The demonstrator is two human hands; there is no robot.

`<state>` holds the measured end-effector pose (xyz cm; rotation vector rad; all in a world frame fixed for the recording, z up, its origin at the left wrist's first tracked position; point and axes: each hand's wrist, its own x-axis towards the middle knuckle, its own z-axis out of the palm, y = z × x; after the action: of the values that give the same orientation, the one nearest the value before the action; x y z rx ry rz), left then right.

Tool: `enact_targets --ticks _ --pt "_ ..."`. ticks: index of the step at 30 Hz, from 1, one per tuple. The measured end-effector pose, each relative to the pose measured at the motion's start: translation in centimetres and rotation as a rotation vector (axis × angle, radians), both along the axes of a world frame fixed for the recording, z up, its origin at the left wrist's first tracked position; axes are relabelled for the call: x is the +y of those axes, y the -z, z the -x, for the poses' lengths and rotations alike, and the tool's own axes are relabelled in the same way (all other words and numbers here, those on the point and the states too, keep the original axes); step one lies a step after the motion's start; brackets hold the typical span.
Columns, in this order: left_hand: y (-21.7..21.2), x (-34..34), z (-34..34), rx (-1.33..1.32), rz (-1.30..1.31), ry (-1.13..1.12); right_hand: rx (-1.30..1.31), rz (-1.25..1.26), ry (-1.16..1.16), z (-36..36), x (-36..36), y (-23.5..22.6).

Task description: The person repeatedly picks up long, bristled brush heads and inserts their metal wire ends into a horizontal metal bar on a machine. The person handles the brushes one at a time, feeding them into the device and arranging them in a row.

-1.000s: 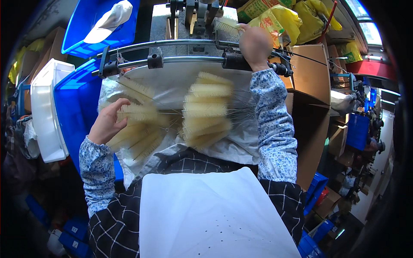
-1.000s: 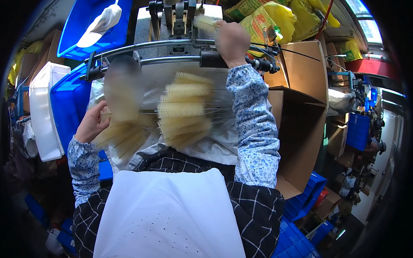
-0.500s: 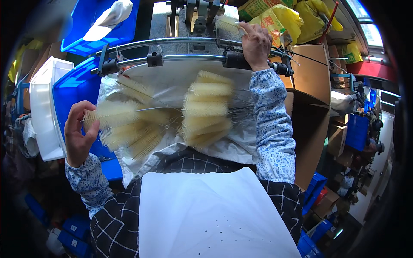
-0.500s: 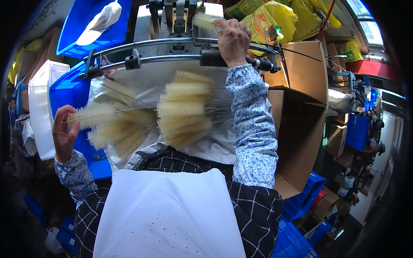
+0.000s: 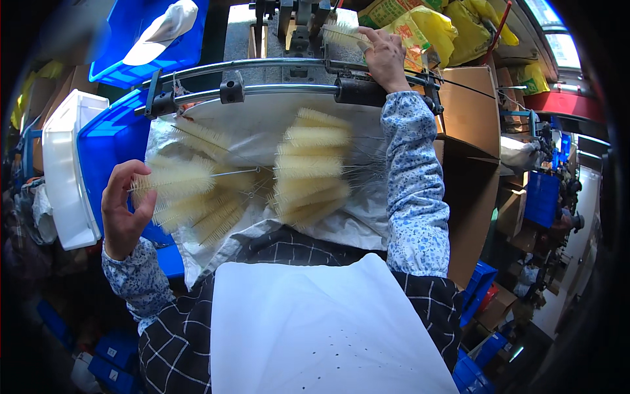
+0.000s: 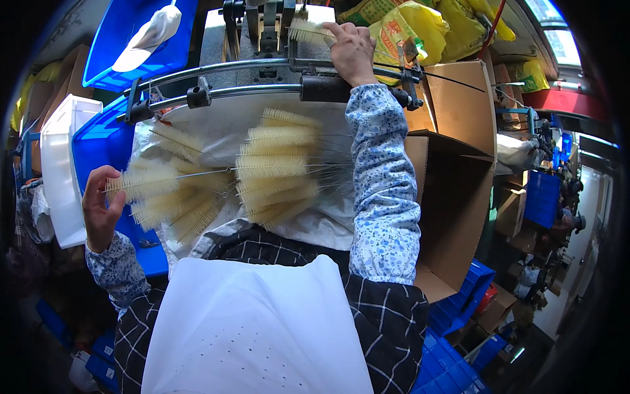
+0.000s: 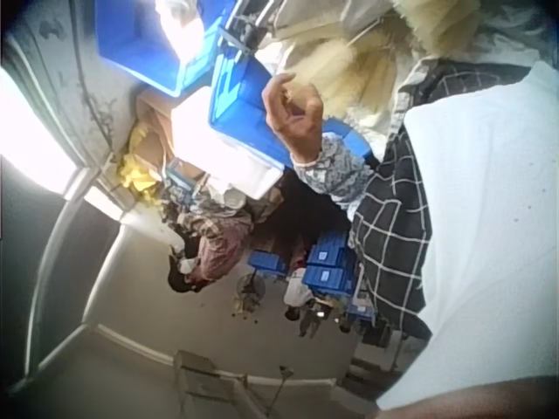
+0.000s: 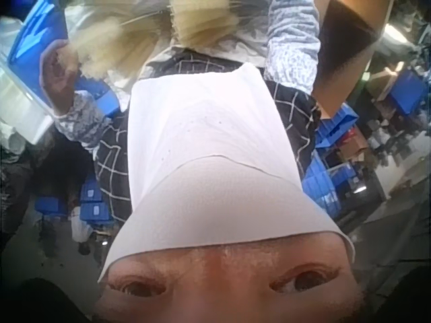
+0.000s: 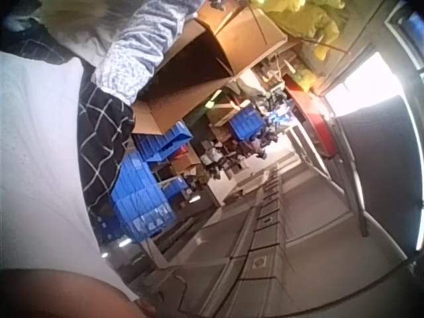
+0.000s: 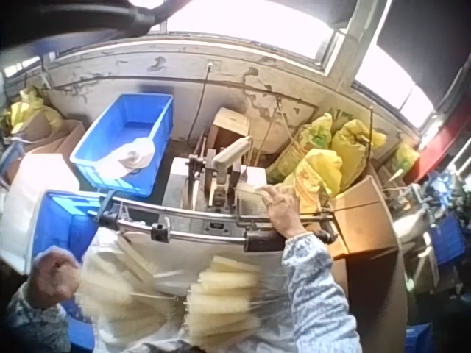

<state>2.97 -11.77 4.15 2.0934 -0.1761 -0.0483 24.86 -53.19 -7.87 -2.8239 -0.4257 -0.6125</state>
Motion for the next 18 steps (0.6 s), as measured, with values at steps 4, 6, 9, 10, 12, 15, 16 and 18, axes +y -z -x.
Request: enact_targets --ticks 4,6,9,10,12,15,16,18 --pt "-0.1 -0.7 -0.3 -0.037 -0.021 0.045 -0.059 0.082 -0.061 -1.9 -0.2 1.0" --pt "-0.1 -0.7 -0.4 -0.043 -0.019 0.065 -0.055 0.133 -0.107 -2.2 -0.6 1.2" --pt "-0.2 -0.6 -0.3 -0.06 -0.044 0.064 -0.176 0.212 -0.013 -0.4 -0.9 0.4" --pt "-0.2 -0.5 -0.2 -0.066 -0.056 0.057 -0.13 0.19 0.091 0.3 -1.2 0.1" --pt "-0.1 -0.2 -0.2 -0.064 -0.054 0.053 -0.036 0.15 0.299 1.7 -2.2 -0.4" --pt "0.1 -0.1 -0.2 -0.088 -0.049 0.038 0.093 -0.012 0.262 2.4 -3.6 -0.4" --pt "0.1 0.0 -0.3 -0.101 -0.046 0.032 0.134 -0.091 0.228 2.3 -3.9 0.0" --pt "0.1 0.3 -0.3 -0.119 -0.016 0.001 0.066 -0.167 0.203 2.1 -3.7 0.7"
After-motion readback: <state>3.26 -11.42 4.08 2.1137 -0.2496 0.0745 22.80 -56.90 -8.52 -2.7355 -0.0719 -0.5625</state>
